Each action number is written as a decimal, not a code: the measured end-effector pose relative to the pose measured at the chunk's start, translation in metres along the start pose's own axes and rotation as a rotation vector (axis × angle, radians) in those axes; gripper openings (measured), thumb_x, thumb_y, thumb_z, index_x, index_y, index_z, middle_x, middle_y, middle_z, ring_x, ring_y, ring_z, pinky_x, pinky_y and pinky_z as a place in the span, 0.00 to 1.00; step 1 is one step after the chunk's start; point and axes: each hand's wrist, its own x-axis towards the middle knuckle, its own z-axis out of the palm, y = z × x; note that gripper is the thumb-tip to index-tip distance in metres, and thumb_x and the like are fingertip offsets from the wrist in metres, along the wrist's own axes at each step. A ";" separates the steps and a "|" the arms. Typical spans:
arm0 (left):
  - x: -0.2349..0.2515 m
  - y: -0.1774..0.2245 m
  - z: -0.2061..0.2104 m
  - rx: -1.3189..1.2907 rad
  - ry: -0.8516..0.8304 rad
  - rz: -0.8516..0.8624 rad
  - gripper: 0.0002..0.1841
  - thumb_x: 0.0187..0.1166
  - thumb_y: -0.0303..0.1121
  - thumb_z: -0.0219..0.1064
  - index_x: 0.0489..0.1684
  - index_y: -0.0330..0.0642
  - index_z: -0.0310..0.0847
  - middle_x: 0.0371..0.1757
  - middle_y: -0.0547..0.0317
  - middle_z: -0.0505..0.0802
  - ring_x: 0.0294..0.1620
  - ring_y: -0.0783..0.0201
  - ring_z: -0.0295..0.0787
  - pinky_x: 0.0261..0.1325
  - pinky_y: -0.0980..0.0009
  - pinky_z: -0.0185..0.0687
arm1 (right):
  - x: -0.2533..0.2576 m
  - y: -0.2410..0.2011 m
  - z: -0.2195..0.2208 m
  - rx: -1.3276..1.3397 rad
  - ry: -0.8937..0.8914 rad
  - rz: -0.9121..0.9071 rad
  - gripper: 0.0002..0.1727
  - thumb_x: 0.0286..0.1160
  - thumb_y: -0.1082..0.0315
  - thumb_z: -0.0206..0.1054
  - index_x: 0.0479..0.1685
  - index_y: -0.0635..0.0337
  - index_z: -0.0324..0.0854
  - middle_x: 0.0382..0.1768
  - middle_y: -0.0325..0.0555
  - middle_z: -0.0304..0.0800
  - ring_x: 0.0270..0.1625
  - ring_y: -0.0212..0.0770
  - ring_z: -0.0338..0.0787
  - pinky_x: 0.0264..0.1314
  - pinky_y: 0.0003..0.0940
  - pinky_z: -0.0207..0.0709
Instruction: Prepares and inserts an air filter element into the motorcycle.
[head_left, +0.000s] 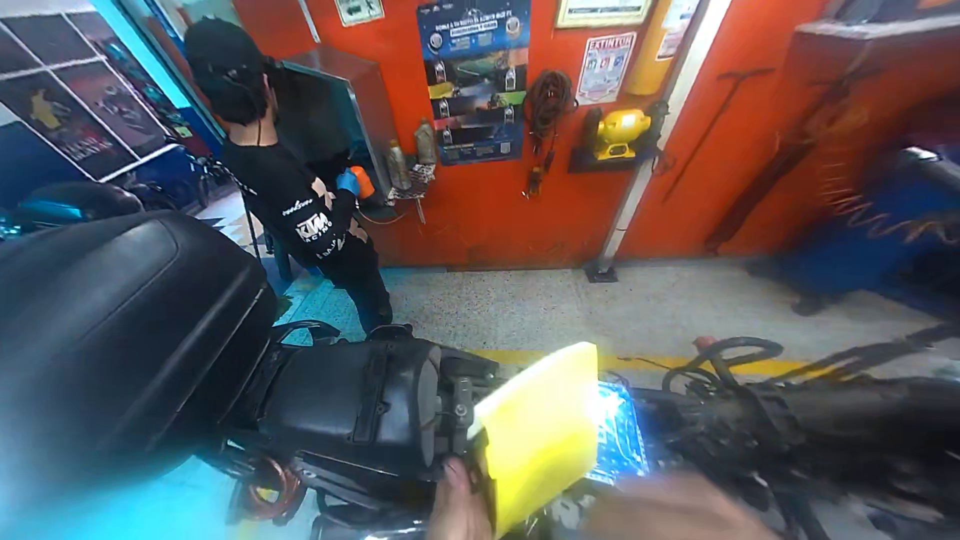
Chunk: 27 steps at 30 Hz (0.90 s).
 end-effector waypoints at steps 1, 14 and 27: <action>-0.004 -0.001 0.001 0.044 -0.051 -0.008 0.27 0.80 0.64 0.57 0.62 0.57 0.87 0.58 0.69 0.96 0.65 0.71 0.90 0.74 0.62 0.83 | 0.013 -0.003 -0.010 -0.106 0.174 -0.065 0.16 0.84 0.51 0.67 0.56 0.50 0.90 0.51 0.42 0.94 0.56 0.36 0.92 0.60 0.36 0.86; -0.020 0.015 0.000 0.226 -0.274 -0.092 0.26 0.85 0.62 0.50 0.61 0.60 0.88 0.57 0.74 0.96 0.64 0.76 0.89 0.75 0.66 0.82 | 0.064 0.017 -0.006 -0.158 0.239 -0.196 0.14 0.88 0.56 0.62 0.39 0.51 0.90 0.42 0.33 0.94 0.52 0.31 0.90 0.66 0.39 0.78; -0.024 -0.001 0.002 -0.040 -0.222 -0.228 0.28 0.79 0.68 0.56 0.66 0.63 0.85 0.61 0.68 0.95 0.67 0.67 0.90 0.73 0.58 0.84 | 0.050 0.004 -0.017 -0.402 0.388 -0.144 0.16 0.89 0.53 0.60 0.46 0.51 0.90 0.50 0.35 0.94 0.63 0.35 0.89 0.75 0.45 0.76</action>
